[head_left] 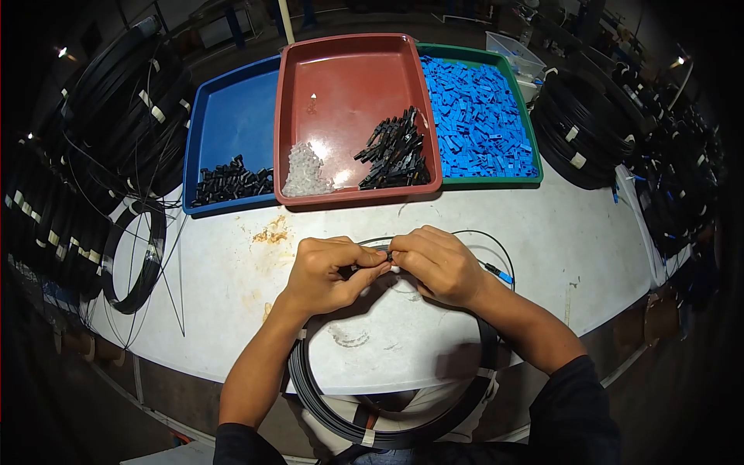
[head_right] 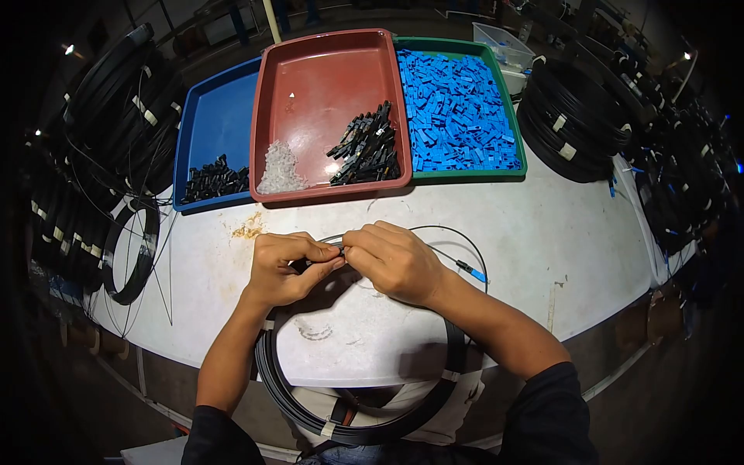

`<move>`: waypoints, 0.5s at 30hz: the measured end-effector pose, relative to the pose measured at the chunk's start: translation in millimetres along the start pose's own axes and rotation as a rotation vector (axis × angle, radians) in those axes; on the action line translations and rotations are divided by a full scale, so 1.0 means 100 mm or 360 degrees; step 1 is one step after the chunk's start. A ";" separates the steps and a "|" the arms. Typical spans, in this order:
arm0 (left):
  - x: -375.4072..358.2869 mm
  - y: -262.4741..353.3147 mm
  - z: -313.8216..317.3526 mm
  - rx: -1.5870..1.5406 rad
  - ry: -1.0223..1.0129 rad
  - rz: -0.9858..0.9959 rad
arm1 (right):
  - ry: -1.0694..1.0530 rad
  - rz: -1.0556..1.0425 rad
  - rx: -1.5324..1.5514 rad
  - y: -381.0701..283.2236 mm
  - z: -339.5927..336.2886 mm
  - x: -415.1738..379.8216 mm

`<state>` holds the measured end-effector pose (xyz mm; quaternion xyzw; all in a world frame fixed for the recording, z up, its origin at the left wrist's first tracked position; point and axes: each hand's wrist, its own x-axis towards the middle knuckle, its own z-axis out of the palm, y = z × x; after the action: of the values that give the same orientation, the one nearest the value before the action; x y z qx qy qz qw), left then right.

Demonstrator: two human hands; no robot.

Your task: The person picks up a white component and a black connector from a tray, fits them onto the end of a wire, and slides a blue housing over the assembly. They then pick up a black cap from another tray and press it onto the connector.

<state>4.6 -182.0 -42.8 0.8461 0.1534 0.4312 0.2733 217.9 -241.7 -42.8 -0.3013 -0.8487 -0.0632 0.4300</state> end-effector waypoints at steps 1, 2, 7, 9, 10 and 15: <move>-0.01 -0.03 0.00 0.0015 -0.0036 0.0053 | -0.0019 0.0039 0.0024 -0.01 0.00 0.00; -0.01 -0.05 0.00 0.0029 -0.0072 0.0107 | -0.0037 0.0078 0.0046 -0.02 -0.01 0.01; 0.09 -0.01 0.00 0.0694 -0.0025 0.0903 | -0.0036 0.0568 0.0607 0.01 0.07 -0.05; 0.07 0.01 -0.05 0.0644 -0.0085 0.0722 | -0.0056 0.0543 0.0587 0.03 0.08 -0.06; 0.08 0.01 -0.05 0.0539 -0.0070 0.0619 | -0.0062 0.0540 0.0587 0.03 0.09 -0.04; 0.02 0.09 0.02 0.0065 -0.0008 -0.0047 | 0.0049 -0.0056 -0.0049 0.02 0.02 -0.01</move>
<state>7.3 -188.3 -37.1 0.8502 0.1738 0.4218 0.2626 218.0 -239.4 -45.2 -0.2919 -0.8462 -0.0884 0.4370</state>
